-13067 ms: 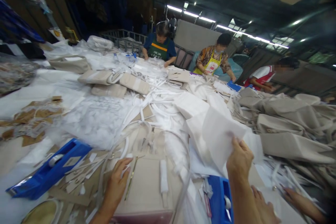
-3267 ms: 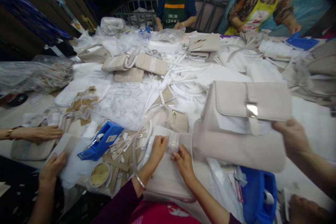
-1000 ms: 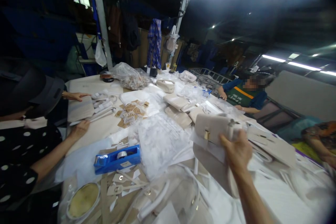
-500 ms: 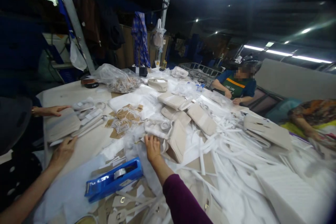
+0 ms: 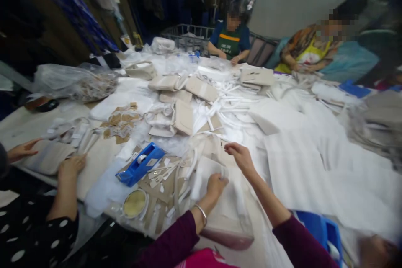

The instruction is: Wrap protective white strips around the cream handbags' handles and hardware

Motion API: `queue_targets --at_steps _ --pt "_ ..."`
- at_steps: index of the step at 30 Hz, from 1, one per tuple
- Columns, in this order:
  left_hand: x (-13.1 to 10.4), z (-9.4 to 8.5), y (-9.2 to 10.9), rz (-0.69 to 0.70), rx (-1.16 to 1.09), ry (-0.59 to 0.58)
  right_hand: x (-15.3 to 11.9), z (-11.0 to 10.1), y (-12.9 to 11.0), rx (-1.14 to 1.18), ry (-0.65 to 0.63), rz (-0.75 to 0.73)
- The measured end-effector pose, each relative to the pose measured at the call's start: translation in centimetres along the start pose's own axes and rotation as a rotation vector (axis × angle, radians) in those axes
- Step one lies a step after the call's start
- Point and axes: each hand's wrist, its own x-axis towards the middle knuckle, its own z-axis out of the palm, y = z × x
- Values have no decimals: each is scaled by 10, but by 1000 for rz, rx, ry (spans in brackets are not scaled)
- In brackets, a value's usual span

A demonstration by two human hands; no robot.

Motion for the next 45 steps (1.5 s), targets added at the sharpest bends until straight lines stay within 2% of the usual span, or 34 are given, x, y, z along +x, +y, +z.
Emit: queue_targets --at_steps 1,3,4,6,9,12,15,19,25,30,34,37,40,45 --pt "-2 18 -5 25 -44 -104 -23 -34 10 25 112 84" --pt "0 37 -12 59 -99 -207 -70 -84 29 62 284 213" --pt "3 40 -14 68 -132 -238 -92 -100 37 83 339 262" --pt "8 40 -17 75 -194 -287 -130 -116 49 132 386 340" --pt "10 37 -20 74 -264 -349 -164 -107 59 233 352 411" --pt "7 38 -20 64 -313 -400 -171 -83 60 317 314 429" --pt "4 40 -19 50 -361 -427 -159 -60 60 359 323 423" --pt "-2 43 -20 28 -457 -431 -132 -34 67 323 239 411" --pt "-16 52 -27 -73 -708 -453 -89 -9 87 194 150 485" --pt "-24 54 -30 -118 -756 -428 -69 -3 99 75 91 547" --pt "-28 56 -35 -133 -768 -408 -69 -11 100 24 29 552" --pt "-31 58 -40 -80 -769 -373 -84 -26 95 -52 76 546" --pt "-34 59 -42 -7 -703 -351 -108 -39 88 -137 125 615" --pt "-28 62 -43 40 -581 -287 -144 -40 76 -107 3 823"
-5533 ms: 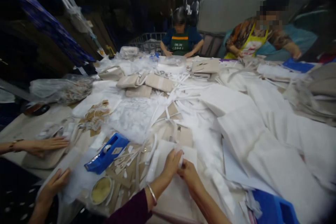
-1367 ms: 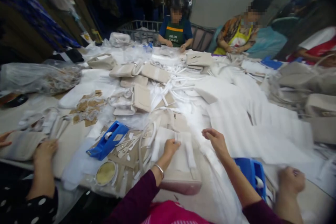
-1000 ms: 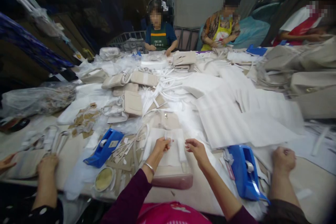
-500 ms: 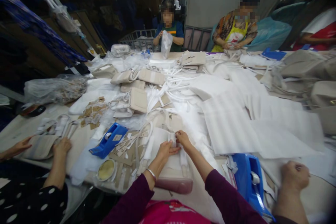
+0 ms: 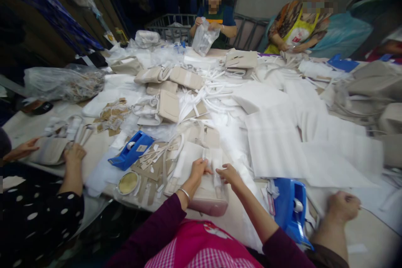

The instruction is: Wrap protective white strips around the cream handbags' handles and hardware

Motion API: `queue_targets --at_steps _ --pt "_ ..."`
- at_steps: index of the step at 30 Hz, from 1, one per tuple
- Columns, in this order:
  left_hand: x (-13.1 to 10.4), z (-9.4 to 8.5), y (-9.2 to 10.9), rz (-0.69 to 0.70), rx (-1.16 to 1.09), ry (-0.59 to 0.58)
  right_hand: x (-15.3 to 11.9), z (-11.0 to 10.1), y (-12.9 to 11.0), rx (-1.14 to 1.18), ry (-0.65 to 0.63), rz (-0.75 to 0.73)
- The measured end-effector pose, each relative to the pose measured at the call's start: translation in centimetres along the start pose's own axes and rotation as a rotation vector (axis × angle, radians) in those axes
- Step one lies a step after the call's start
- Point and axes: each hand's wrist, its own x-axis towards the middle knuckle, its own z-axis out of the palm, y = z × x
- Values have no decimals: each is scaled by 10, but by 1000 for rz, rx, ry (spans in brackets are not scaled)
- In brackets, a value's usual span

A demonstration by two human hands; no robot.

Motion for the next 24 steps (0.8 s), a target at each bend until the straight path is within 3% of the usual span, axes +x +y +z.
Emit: queue_targets --at_steps 5,8,14,20,24 --pt "6 -2 -3 -8 -15 28 -28 1 1 97 -227 98" --pt "6 -4 -1 -31 -56 43 -45 1 5 173 -296 89" --pt "-5 0 3 -136 -218 -18 -60 10 26 457 -222 -125" --pt "-23 22 -17 -121 -254 21 -49 16 32 378 -247 -269" --pt "-31 23 -22 -74 -231 48 -43 17 31 322 -282 -274"
